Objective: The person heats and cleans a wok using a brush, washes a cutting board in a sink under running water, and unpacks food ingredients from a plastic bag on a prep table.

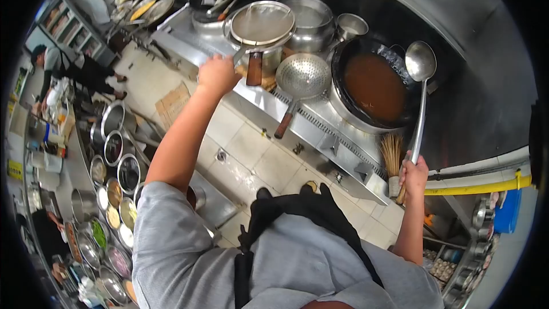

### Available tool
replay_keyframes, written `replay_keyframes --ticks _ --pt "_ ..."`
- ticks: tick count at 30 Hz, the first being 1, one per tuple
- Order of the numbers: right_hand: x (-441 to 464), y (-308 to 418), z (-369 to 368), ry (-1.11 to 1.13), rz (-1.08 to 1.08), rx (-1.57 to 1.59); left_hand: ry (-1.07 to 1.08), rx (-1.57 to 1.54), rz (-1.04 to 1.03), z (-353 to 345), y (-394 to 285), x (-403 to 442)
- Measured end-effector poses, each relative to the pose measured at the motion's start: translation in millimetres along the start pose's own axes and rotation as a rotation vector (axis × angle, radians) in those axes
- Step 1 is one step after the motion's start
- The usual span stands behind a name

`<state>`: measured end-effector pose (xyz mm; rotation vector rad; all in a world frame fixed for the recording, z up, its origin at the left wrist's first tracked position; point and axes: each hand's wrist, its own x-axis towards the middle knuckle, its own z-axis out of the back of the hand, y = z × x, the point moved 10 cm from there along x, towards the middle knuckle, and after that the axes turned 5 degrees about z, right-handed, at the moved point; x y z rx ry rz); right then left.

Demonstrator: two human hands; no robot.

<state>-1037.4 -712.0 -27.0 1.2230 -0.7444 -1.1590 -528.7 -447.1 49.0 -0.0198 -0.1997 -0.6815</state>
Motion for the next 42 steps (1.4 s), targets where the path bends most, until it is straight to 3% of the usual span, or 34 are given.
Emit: replay_keyframes --ticks 1,3,4,5,6,7,8,9,10,11,12,13,14,15,16,17,18,19,21,24,26,27,28,29,30,32,33,34,36,37,38,40,41,42 --pt "8 -7 8 0.022 -0.009 -0.027 -0.219 0.018 -0.035 37 -9 -28" --pt "30 -14 24 0.048 0.037 -0.201 -0.314 -0.217 -0.114 63 -16 -70" --pt "42 -19 30 0.127 0.095 -0.368 -0.090 -0.542 -0.066 51 -19 -94" --pt "53 -12 35 0.057 0.357 -0.704 0.105 -0.868 0.031 39 -22 -131" --pt "62 -15 29 0.139 0.451 -0.786 0.329 -0.941 0.096 24 -32 -171" --pt "73 -28 30 0.124 0.566 -0.856 0.372 -1.140 -0.065 10 -47 -208" --pt "94 -42 17 0.245 0.542 -0.876 0.563 -1.310 -0.033 -14 -56 -253" --pt "96 -43 9 0.293 0.564 -0.970 0.732 -1.577 0.095 -54 -63 -298" --pt "108 -47 1 0.328 0.642 -0.977 0.833 -2.008 0.415 -101 -66 -353" --pt "130 -58 -1 0.396 0.731 -0.962 0.732 -2.317 0.673 -141 -65 -405" --pt "138 -65 -1 0.406 0.743 -1.039 0.524 -2.257 1.097 -200 -54 -475" --pt "171 -88 5 0.477 0.837 -1.044 0.551 -1.361 1.037 -317 -29 -568" --pt "143 -75 -8 0.480 0.744 -1.250 0.799 -0.515 1.410 -236 -33 -649" --pt "143 -81 -9 0.510 0.777 -1.240 0.851 -0.427 1.468 -266 -62 -732" --pt "137 -67 -15 0.477 1.031 -1.039 0.901 -0.340 1.525 -293 -88 -806" --pt "125 -57 -16 0.440 1.289 -0.863 0.821 -0.594 1.935 -283 -130 -864" --pt "109 -45 -22 0.398 1.403 -0.834 1.037 -0.641 1.841 -322 -167 -905" --pt "85 -32 -35 0.350 1.465 -0.878 1.024 -0.650 1.885 -314 -186 -921" --pt "38 -1 -51 0.252 1.551 -0.986 0.761 -0.695 2.326 -276 -215 -964" --pt "-37 43 -70 0.104 1.681 -1.088 0.698 -0.791 2.212 -221 -182 -958" --pt "-82 65 -80 0.023 1.759 -1.116 0.351 -0.658 2.283 -165 -118 -978" --pt "-104 74 -88 -0.008 1.798 -1.138 0.012 -0.259 2.205 -128 -79 -1003" --pt "-124 83 -95 -0.024 1.835 -1.128 -0.265 -0.093 2.203 -74 -46 -1023" --pt "-148 89 -103 -0.010 1.868 -1.094 -0.248 -0.059 2.350 -45 -18 -1060" --pt "-159 98 -108 0.086 1.807 -0.863 -0.367 0.095 2.443 0 7 -1089" --pt "-202 89 -144 0.436 2.092 -0.631 -0.686 0.373 2.282 68 57 -1144" --pt "-226 83 -160 0.519 2.079 -0.611 -0.766 0.464 2.164 94 81 -1165" --pt "-103 16 -215 0.762 1.287 -0.980 -0.762 0.462 2.150 101 106 -1192" --pt "-155 -21 -239 0.985 1.252 -0.987 -0.623 0.311 2.066 87 168 -1230" --pt "-169 -43 -248 1.117 1.038 -0.784 -0.615 0.289 2.052 73 184 -1245" --pt "-215 -49 -255 1.148 1.126 -0.968 -0.494 0.340 2.028 55 199 -1256" --pt "-304 -58 -262 1.403 1.152 -0.808 -0.238 0.347 1.945 43 215 -1260" --pt "-331 -58 -262 1.400 1.146 -0.822 -0.226 0.337 1.942 51 213 -1264" --pt "-369 -60 -260 1.486 1.222 -0.824 -0.647 0.134 2.023 71 202 -1282"
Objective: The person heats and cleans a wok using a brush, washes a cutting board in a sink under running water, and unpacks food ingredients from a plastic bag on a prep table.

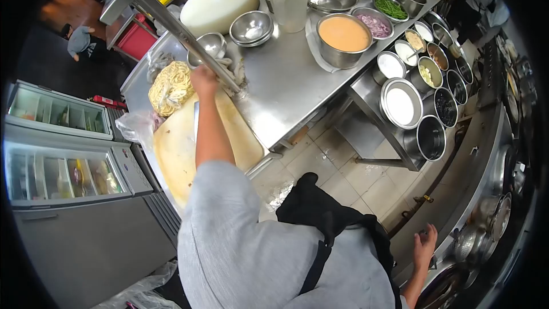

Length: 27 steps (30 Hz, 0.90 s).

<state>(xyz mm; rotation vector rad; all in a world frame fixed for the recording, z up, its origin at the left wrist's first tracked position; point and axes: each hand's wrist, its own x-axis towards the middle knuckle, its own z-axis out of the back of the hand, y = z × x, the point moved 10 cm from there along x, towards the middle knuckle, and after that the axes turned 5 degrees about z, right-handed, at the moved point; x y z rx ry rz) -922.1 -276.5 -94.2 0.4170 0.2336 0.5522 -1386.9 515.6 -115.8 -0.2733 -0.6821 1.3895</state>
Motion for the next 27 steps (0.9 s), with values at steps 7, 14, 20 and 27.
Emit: replay_keyframes --ticks 7,14,20,27 --pt "50 171 -64 0.256 0.273 0.030 -0.124 -1.797 0.508 64 4 -34" --pt "73 301 -106 0.418 0.456 0.427 0.559 -1.833 0.494 69 -113 -91" --pt "50 421 -89 0.192 0.838 0.703 1.089 -1.223 -0.148 68 -264 -217" --pt "37 306 -83 0.277 0.644 0.417 1.464 -0.901 -0.397 9 -335 -270"
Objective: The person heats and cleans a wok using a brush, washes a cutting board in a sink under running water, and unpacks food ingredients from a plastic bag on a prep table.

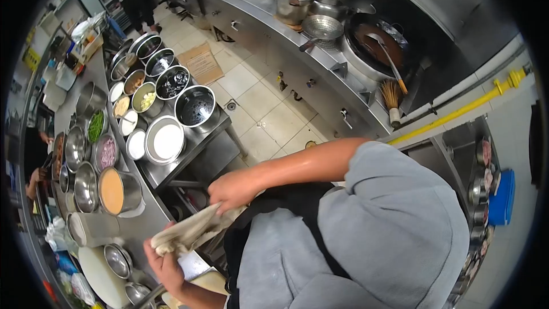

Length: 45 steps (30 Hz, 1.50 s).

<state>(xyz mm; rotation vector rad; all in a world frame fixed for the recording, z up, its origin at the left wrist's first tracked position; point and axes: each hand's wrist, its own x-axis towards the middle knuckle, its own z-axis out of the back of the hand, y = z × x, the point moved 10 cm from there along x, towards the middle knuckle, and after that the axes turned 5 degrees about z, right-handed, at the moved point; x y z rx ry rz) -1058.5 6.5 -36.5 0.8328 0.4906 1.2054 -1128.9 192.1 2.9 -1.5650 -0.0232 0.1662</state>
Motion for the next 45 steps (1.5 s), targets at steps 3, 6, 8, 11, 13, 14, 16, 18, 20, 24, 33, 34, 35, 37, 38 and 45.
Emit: replay_keyframes --ticks 3,6,8,11,13,14,16,18,20,24,33,34,35,37,38,45 --pt "-45 9 46 -0.163 0.029 0.130 0.076 -0.213 -0.019 -27 17 34" --pt "-69 -15 85 -0.454 -0.166 0.464 0.068 -0.878 0.129 -77 58 64" --pt "-81 -30 105 -0.682 -0.207 0.503 0.286 -1.086 0.274 -128 101 65" --pt "-134 -98 106 -0.721 -0.670 0.095 0.208 -0.155 0.171 -172 54 76" --pt "-161 -94 124 -0.703 -0.880 -0.088 0.252 0.040 0.101 -179 40 81" --pt "-176 -110 127 -0.694 -0.894 -0.167 0.276 -0.020 0.089 -184 35 83" --pt "-204 -126 134 -0.677 -0.910 -0.250 0.299 -0.087 0.080 -190 34 84" --pt "-225 -147 123 -0.582 -1.030 0.110 0.256 -0.050 0.086 -186 38 87" --pt "-237 -167 118 -0.650 -0.875 0.378 0.197 -0.048 0.116 -180 46 87" --pt "-228 -168 115 -0.873 -0.520 1.104 0.188 -0.185 0.237 -170 71 98" --pt "-227 -166 54 -0.820 -0.286 1.827 0.115 -0.688 0.275 -154 94 95" --pt "-227 -170 48 -0.814 -0.290 1.825 0.123 -0.660 0.273 -154 102 95" --pt "-228 -177 47 -0.847 -0.316 1.694 0.080 -0.541 0.274 -146 112 97" --pt "-231 -185 44 -0.894 -0.475 1.578 -0.069 -0.377 0.295 -125 141 95" --pt "-235 -193 41 -0.875 -0.465 1.587 -0.169 -0.334 0.289 -116 153 97" --pt "-280 -176 75 -0.709 -1.032 0.199 -0.057 0.404 -0.030 -117 110 77"
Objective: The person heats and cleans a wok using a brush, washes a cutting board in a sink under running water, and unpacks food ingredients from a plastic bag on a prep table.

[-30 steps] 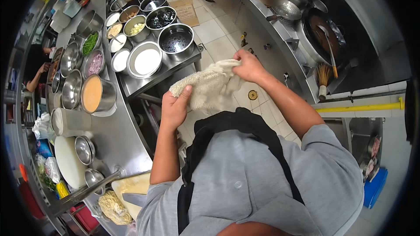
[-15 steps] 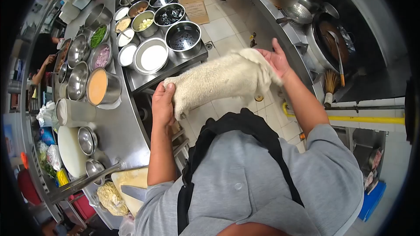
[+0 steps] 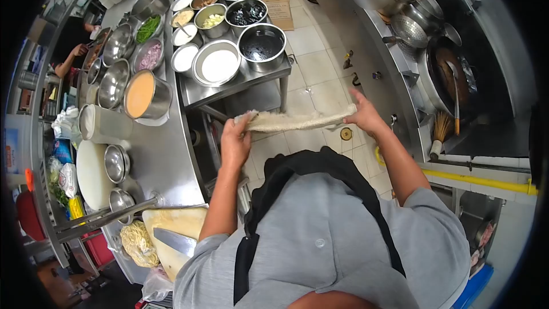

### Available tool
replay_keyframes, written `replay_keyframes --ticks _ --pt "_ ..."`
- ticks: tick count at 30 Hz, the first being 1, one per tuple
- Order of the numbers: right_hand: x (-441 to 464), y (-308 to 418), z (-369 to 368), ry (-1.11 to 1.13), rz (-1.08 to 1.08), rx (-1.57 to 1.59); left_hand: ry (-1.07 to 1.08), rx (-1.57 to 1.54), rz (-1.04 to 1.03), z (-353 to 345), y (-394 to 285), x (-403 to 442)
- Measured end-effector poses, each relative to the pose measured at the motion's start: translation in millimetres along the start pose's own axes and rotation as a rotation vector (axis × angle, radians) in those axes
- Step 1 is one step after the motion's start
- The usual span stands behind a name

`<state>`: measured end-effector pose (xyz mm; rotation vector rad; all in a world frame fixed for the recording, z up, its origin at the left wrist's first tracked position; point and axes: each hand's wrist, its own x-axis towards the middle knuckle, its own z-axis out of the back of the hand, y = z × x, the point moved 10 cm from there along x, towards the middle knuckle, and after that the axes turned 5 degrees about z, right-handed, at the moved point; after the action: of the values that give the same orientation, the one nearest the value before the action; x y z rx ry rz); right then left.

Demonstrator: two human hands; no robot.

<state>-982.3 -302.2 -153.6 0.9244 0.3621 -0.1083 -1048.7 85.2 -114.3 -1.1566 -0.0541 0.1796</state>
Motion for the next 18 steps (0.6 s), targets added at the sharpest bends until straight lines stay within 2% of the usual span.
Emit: replay_keyframes --ticks 1,2,3,4,5,7,8,9,10,11,12,13,15,16,17,18 --pt "-6 22 -6 0.105 0.173 -0.110 0.066 0.482 -0.102 -6 -9 -1" --pt "-4 14 -2 0.106 0.166 -0.114 -0.071 0.464 -0.200 9 -28 -4" --pt "0 18 13 -0.004 0.304 -0.176 -0.116 0.482 -0.437 15 -61 -9" --pt "-2 22 25 -0.119 0.439 -0.236 -0.071 0.361 -0.419 17 -53 0" --pt "-8 33 27 -0.126 0.428 -0.235 -0.026 0.237 -0.401 14 -43 8" --pt "-15 35 29 -0.111 -0.065 0.069 0.242 -0.687 0.276 -41 18 24" --pt "-26 53 14 -0.113 -0.033 0.207 0.251 -0.930 0.331 -74 21 19" --pt "-43 81 -10 -0.006 0.007 0.283 0.423 -1.208 0.588 -118 1 -2" --pt "-59 104 -22 0.084 0.044 0.353 0.501 -1.257 0.584 -150 -4 -8" --pt "-67 121 -5 -0.025 0.161 0.193 0.592 -1.304 0.582 -182 -11 -11" --pt "-75 130 16 -0.131 0.260 0.025 0.681 -1.293 0.586 -201 -26 -12" --pt "-72 103 31 -0.199 0.230 0.020 0.777 -1.202 0.560 -215 -43 -11" --pt "-49 6 47 -0.267 -0.079 -0.003 0.914 -1.115 0.455 -228 -85 -3" --pt "-45 -12 24 0.047 -0.138 0.361 0.877 -0.962 0.431 -236 -84 5" --pt "-49 -8 34 0.029 -0.141 0.363 0.828 -0.811 0.403 -244 -81 14" --pt "-56 7 58 -0.161 -0.071 0.241 0.840 -0.810 0.396 -260 -79 14"
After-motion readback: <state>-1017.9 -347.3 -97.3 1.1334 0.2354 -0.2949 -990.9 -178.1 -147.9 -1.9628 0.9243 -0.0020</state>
